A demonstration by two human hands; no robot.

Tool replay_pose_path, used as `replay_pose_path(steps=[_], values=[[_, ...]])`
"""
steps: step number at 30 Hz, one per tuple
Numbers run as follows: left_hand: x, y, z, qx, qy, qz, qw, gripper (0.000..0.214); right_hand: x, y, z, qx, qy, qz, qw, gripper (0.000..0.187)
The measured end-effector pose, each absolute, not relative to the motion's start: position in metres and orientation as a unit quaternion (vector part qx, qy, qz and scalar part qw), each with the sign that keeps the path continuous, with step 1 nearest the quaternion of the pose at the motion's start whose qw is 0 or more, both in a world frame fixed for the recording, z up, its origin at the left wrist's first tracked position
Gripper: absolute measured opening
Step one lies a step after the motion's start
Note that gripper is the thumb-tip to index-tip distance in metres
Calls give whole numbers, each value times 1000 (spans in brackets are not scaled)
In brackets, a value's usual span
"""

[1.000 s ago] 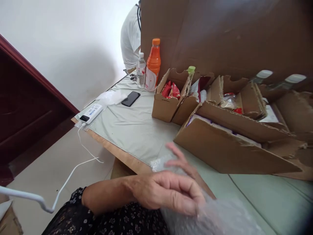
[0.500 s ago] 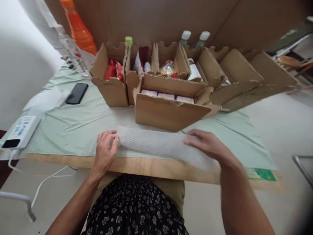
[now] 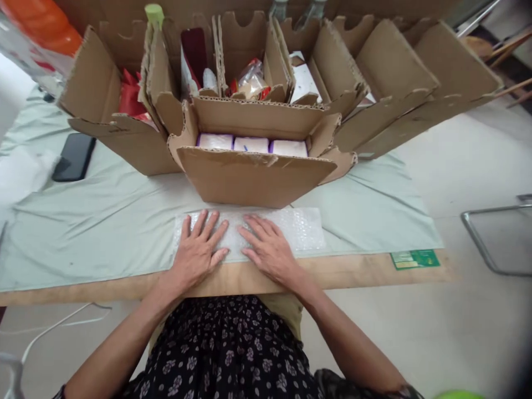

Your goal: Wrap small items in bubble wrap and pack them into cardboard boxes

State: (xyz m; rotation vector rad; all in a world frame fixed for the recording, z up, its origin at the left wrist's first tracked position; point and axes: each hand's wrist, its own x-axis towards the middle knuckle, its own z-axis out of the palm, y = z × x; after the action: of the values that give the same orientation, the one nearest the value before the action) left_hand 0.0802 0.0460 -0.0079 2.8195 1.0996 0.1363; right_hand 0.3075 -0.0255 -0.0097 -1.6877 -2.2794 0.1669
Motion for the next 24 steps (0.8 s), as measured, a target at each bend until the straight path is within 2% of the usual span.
replay_pose_path(steps=[3,5,9,11,14,20,22,24], values=[[73,50,-20,930,362,38,54,56,360,-58,-18,-691,-708,38,140,43],[68,51,-22,931,359,47,54,57,395,-74,-17,-756,-633,0,163,39],[67,48,-17,930,355,71,55,58,424,-63,-19,-821,-531,-50,203,41],[74,43,-11,930,353,89,57,58,422,-45,-20,-824,-520,-26,222,38],[96,30,-4,941,315,87,86,55,413,-34,-12,-807,-509,45,296,24],[133,13,8,933,269,67,229,49,404,-79,38,-779,-345,215,477,32],[127,14,17,897,274,120,324,43,393,-85,57,-746,-295,264,535,31],[112,16,28,815,314,187,449,43,370,-79,70,-718,-288,312,551,32]])
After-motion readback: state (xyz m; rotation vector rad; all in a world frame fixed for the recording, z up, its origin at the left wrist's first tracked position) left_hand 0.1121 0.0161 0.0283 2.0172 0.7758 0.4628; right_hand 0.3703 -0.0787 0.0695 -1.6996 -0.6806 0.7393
